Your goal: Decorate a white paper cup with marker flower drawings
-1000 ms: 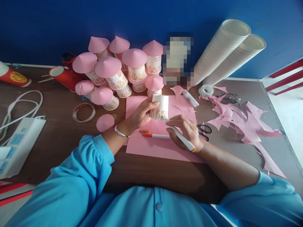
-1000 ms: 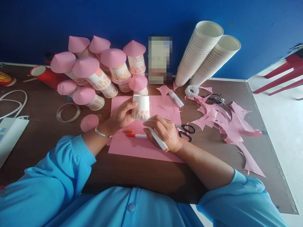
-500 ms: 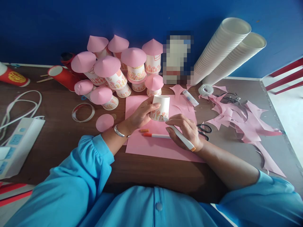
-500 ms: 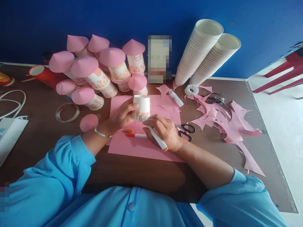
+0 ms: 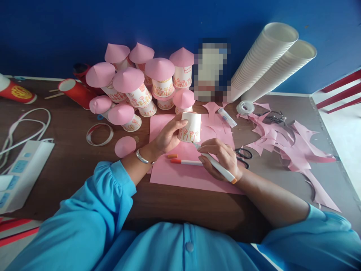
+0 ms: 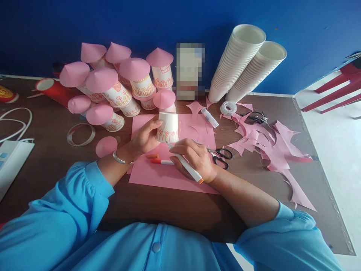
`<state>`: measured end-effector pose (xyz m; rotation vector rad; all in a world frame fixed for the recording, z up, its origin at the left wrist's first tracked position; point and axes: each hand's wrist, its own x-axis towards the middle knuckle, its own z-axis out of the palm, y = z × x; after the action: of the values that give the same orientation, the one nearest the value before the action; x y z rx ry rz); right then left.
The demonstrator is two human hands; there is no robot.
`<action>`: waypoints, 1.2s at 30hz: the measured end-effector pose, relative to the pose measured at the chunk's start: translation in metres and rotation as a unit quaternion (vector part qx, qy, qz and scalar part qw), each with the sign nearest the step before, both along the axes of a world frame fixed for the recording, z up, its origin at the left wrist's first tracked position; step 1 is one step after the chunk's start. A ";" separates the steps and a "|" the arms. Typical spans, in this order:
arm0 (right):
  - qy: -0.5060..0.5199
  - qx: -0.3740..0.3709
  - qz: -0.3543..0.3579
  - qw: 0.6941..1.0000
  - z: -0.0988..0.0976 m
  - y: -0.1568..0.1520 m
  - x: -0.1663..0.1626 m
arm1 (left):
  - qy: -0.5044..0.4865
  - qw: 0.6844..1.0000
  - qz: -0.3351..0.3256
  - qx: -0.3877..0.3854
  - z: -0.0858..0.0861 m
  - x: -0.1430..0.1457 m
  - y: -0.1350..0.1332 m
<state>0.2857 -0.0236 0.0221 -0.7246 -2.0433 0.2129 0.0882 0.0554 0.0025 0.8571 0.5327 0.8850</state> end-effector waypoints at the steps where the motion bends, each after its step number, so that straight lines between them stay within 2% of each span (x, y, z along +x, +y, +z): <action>1: 0.002 -0.007 0.004 1.000 0.000 0.000 0.000 | -0.006 1.000 0.001 -0.005 -0.001 0.000 0.001; 5: 0.004 -0.029 0.041 0.999 -0.002 -0.001 -0.002 | -0.003 1.000 0.010 0.000 -0.003 0.000 0.000; 11: 0.001 -0.028 0.061 0.998 -0.003 -0.002 -0.003 | 0.037 0.999 0.015 0.036 0.006 -0.001 -0.006; 20: 0.001 0.007 -0.034 0.999 0.001 0.001 -0.001 | 0.034 0.999 0.007 0.032 0.003 -0.001 0.000; 27: 0.004 0.007 -0.038 0.999 -0.003 0.001 -0.002 | 0.048 0.997 -0.007 0.052 0.008 -0.002 -0.002; 36: 0.003 0.011 -0.031 0.999 -0.006 0.002 -0.003 | 0.059 0.995 -0.015 0.074 0.004 -0.003 0.000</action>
<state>0.2828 -0.0211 0.0165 -0.7708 -2.0110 0.1565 0.0855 0.0551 0.0064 1.0544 0.5602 0.8582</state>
